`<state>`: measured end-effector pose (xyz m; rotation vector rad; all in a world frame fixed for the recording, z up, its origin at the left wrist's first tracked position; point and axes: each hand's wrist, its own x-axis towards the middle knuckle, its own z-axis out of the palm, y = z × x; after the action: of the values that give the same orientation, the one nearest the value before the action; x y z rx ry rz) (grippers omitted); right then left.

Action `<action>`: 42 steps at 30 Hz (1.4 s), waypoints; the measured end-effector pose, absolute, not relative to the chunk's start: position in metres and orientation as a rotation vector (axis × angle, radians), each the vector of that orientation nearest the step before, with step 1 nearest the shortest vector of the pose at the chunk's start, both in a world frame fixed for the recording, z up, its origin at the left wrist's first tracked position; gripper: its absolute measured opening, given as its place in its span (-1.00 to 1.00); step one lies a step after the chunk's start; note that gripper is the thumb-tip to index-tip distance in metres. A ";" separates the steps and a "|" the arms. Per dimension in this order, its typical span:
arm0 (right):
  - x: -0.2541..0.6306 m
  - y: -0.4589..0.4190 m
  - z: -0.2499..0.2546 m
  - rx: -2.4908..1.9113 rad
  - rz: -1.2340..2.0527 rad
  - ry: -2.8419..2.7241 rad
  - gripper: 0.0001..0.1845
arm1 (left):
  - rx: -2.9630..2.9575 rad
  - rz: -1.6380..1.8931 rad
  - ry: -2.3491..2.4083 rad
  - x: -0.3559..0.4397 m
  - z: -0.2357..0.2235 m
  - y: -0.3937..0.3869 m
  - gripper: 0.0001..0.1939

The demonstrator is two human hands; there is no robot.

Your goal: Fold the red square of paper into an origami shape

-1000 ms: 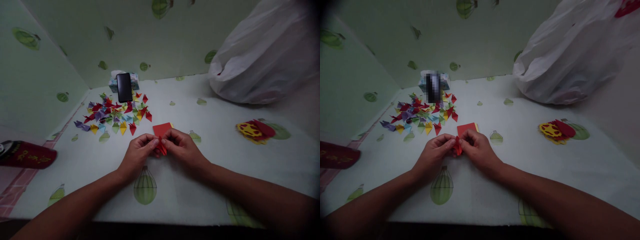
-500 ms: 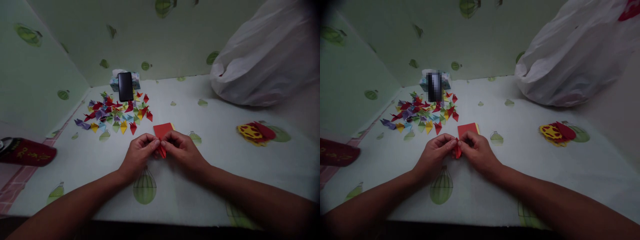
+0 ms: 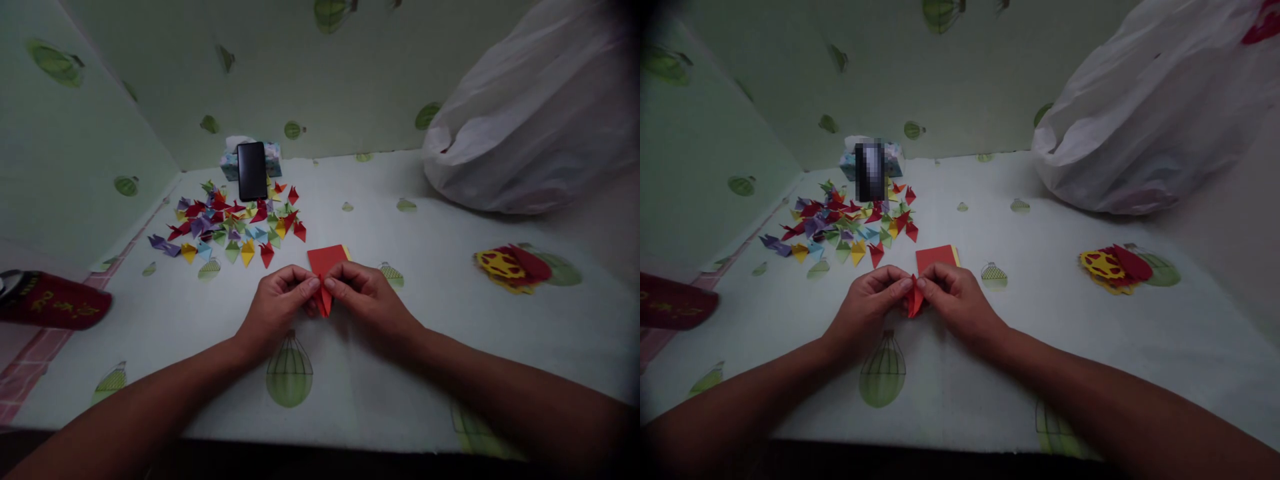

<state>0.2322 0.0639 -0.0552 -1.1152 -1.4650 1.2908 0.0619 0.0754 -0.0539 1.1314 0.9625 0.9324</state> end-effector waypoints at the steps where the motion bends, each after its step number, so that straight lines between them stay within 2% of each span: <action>1: 0.232 0.064 -0.055 -1.124 1.277 -1.479 -0.75 | 1.137 0.936 0.966 0.062 -0.054 0.075 -0.83; 6: 0.232 0.064 -0.056 -1.163 1.223 -1.518 -0.74 | 1.165 0.939 0.973 0.062 -0.052 0.076 -0.82; 17: 0.235 0.065 -0.054 -1.049 1.357 -1.459 -0.71 | 1.143 0.942 0.984 0.061 -0.051 0.076 -0.84; 35: 0.231 0.065 -0.055 -1.173 1.083 -1.611 -0.75 | 1.164 0.924 0.963 0.062 -0.049 0.075 -0.82; 42: 0.232 0.066 -0.058 -1.168 1.093 -1.580 -0.73 | 1.106 0.901 0.949 0.061 -0.053 0.077 -0.82</action>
<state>0.2323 0.0655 -0.0576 -1.1677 -1.5805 1.0928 0.0608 0.0765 -0.0530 1.1064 0.9493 0.9014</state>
